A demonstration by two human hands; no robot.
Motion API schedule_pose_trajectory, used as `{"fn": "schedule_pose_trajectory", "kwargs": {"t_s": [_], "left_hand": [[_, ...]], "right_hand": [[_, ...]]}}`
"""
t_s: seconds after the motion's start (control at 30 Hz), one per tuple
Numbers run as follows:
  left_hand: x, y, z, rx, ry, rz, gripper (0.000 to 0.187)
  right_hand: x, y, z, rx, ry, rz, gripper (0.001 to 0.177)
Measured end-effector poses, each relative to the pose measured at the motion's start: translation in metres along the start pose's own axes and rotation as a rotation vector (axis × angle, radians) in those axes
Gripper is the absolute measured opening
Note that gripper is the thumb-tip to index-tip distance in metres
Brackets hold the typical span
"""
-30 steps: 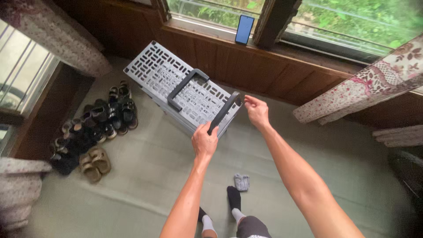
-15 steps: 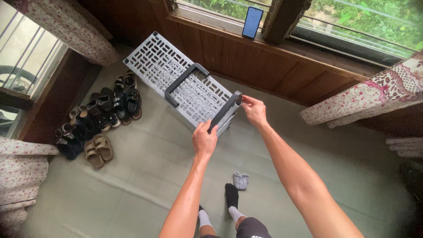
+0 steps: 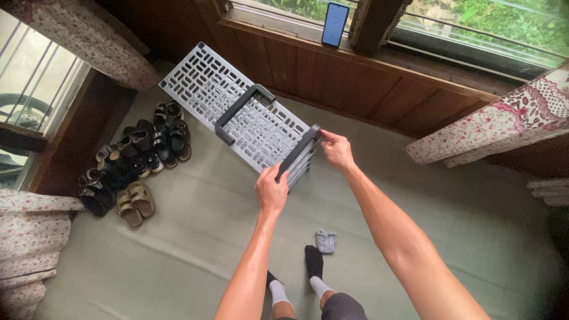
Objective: The person wipes a gray plastic shelf panel with a cloth, then stacks it onto a partially assembled shoe rack. They attach small black corner caps and a gray handle to the top panel, completing the assembly of the rack.
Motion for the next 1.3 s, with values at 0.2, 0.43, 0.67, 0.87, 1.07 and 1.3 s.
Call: {"fn": "schedule_pose_trajectory", "kwargs": {"t_s": [0.2,0.43,0.67,0.87,1.07,1.3], "left_hand": [[0.002,0.000,0.001,-0.009,-0.006,-0.004,0.028],[0.013,0.000,0.009,-0.032,0.021,0.037,0.030],[0.022,-0.002,0.011,-0.062,0.035,0.054,0.033],[0.020,0.002,0.014,-0.030,0.063,0.016,0.034],[0.020,-0.002,0.007,0.023,0.018,0.029,0.045],[0.043,-0.020,-0.004,-0.010,-0.046,0.119,0.042]], "right_hand": [[0.001,-0.001,0.001,0.001,-0.007,0.000,0.050],[-0.012,0.002,0.006,0.015,0.045,-0.009,0.053],[-0.033,0.016,0.011,0.005,0.044,-0.026,0.055],[-0.011,0.013,0.008,-0.078,-0.095,-0.093,0.054],[0.018,-0.005,0.005,-0.091,-0.155,-0.040,0.040],[0.015,-0.007,0.007,-0.152,-0.112,-0.160,0.042]]}}
Point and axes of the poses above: each hand's wrist, its own y-axis towards the middle knuckle, its own z-axis out of the palm, x = y × z, the point moved 7 cm from there along y, towards the middle knuckle, and after that the axes turned 2 degrees about -y, right-handed, at the moved point
